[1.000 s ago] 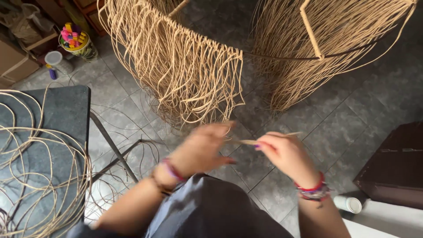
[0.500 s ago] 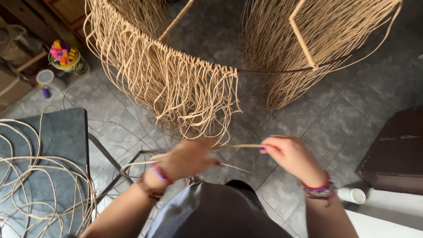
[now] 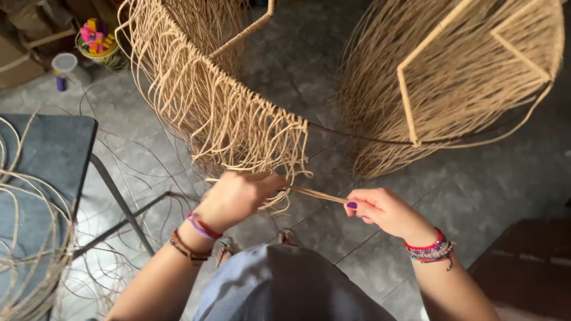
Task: Weaving rattan strands onto a large circular furniture frame
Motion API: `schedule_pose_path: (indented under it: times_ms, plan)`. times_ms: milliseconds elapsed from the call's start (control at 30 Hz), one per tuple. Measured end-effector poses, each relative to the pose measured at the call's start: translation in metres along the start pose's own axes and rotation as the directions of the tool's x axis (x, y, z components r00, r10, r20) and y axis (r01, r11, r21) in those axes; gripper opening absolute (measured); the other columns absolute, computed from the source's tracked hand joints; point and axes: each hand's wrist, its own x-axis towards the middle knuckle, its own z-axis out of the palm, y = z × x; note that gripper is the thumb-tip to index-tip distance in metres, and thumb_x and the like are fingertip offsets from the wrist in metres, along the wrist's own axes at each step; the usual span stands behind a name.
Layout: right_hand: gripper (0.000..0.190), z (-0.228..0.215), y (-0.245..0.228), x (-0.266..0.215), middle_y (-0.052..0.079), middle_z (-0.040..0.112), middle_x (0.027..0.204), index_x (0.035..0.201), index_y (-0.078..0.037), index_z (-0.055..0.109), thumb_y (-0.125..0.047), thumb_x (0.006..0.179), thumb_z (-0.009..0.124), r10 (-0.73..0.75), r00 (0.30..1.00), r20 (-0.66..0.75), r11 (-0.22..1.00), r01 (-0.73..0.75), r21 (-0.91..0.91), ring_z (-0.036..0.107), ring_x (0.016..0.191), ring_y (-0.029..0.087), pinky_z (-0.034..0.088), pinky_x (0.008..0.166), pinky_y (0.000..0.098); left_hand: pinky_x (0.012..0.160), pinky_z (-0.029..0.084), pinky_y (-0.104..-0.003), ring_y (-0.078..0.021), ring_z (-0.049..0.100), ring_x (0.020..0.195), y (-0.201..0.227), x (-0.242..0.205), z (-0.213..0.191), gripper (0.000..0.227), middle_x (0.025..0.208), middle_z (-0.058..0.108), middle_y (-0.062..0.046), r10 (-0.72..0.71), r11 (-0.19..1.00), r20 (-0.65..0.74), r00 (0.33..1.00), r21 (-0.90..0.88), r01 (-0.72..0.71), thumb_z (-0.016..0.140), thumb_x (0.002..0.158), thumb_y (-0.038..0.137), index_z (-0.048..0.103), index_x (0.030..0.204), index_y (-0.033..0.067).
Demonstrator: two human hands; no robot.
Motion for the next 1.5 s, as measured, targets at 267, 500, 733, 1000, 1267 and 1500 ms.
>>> schedule_pose_path:
  times_ms: [267, 500, 733, 1000, 1267, 1500]
  plan:
    - [0.014, -0.027, 0.017, 0.003, 0.008, 0.074, 0.079, 0.1, -0.014, 0.067, -0.014, 0.097, 0.054, -0.192, 0.98, 0.052, 0.728, 0.178, -0.662, 0.076, 0.077, 0.027, 0.059, 0.068, 0.0379, 0.054, 0.056, -0.029, -0.0149, 0.07, 0.061, 0.016, -0.014, 0.046, 0.02, 0.076, 0.064, 0.011, -0.164, 0.94, -0.227, 0.96, 0.26, 0.222, 0.049, 0.105, 0.022, 0.066, 0.113, 0.0272]
    - [0.023, -0.047, -0.009, -0.005, 0.007, 0.067, 0.113, 0.112, -0.005, 0.068, 0.004, 0.093, 0.058, -0.631, 0.774, 0.053, 0.463, 0.431, -0.775, 0.067, 0.1, 0.024, 0.053, 0.096, 0.0372, 0.089, 0.053, -0.043, -0.0348, 0.069, 0.113, 0.067, -0.001, 0.069, 0.065, 0.128, 0.066, -0.016, -0.428, 0.82, -0.03, 0.904, -0.435, 0.374, 0.035, 0.104, 0.053, 0.044, 0.15, 0.0081]
    - [0.026, -0.062, -0.013, 0.027, 0.0, 0.047, 0.05, 0.108, 0.003, 0.075, 0.0, 0.104, 0.049, -0.725, 0.502, -0.472, 0.688, 0.491, -0.534, 0.052, 0.044, 0.016, 0.052, 0.059, 0.0278, 0.074, 0.059, -0.052, -0.0339, 0.063, 0.08, 0.074, 0.045, 0.075, 0.027, 0.093, 0.064, -0.011, 0.104, 0.993, -0.782, 0.614, 0.043, -0.113, 0.051, 0.094, 0.024, 0.073, 0.103, 0.0106]
    - [0.016, -0.048, -0.049, 0.073, 0.008, 0.077, 0.088, 0.11, -0.018, 0.075, -0.014, 0.099, 0.064, -0.608, 0.755, -0.246, 0.584, 0.214, -0.783, 0.076, 0.081, 0.027, 0.062, 0.067, 0.04, 0.073, 0.06, -0.043, -0.0367, 0.07, 0.087, 0.051, 0.117, 0.125, 0.082, 0.113, 0.061, -0.025, -0.247, 0.929, -0.443, 0.862, 0.146, 0.341, 0.071, 0.087, 0.016, 0.033, 0.155, -0.0102]
    - [0.039, -0.038, -0.023, 0.044, 0.007, 0.071, 0.089, 0.14, -0.01, 0.057, -0.011, 0.102, 0.055, -0.68, 0.662, -0.317, 0.629, 0.304, -0.715, 0.072, 0.078, 0.026, 0.058, 0.067, 0.0406, 0.056, 0.058, -0.042, -0.0378, 0.07, 0.069, 0.043, 0.123, 0.14, 0.024, 0.099, 0.058, -0.008, -0.35, 0.937, -0.481, 0.804, -0.157, 0.313, 0.059, 0.101, 0.024, 0.06, 0.12, 0.0092]
    - [0.031, -0.042, -0.024, 0.049, 0.01, 0.077, 0.109, 0.129, -0.018, 0.069, -0.015, 0.102, 0.054, -0.527, 0.814, -0.245, 0.635, 0.186, -0.75, 0.075, 0.094, 0.032, 0.06, 0.074, 0.0461, 0.062, 0.062, -0.049, -0.0396, 0.072, 0.074, 0.043, 0.14, 0.138, 0.067, 0.116, 0.058, -0.016, -0.253, 0.962, -0.534, 0.807, -0.054, 0.266, 0.065, 0.097, 0.019, 0.039, 0.157, 0.0113]
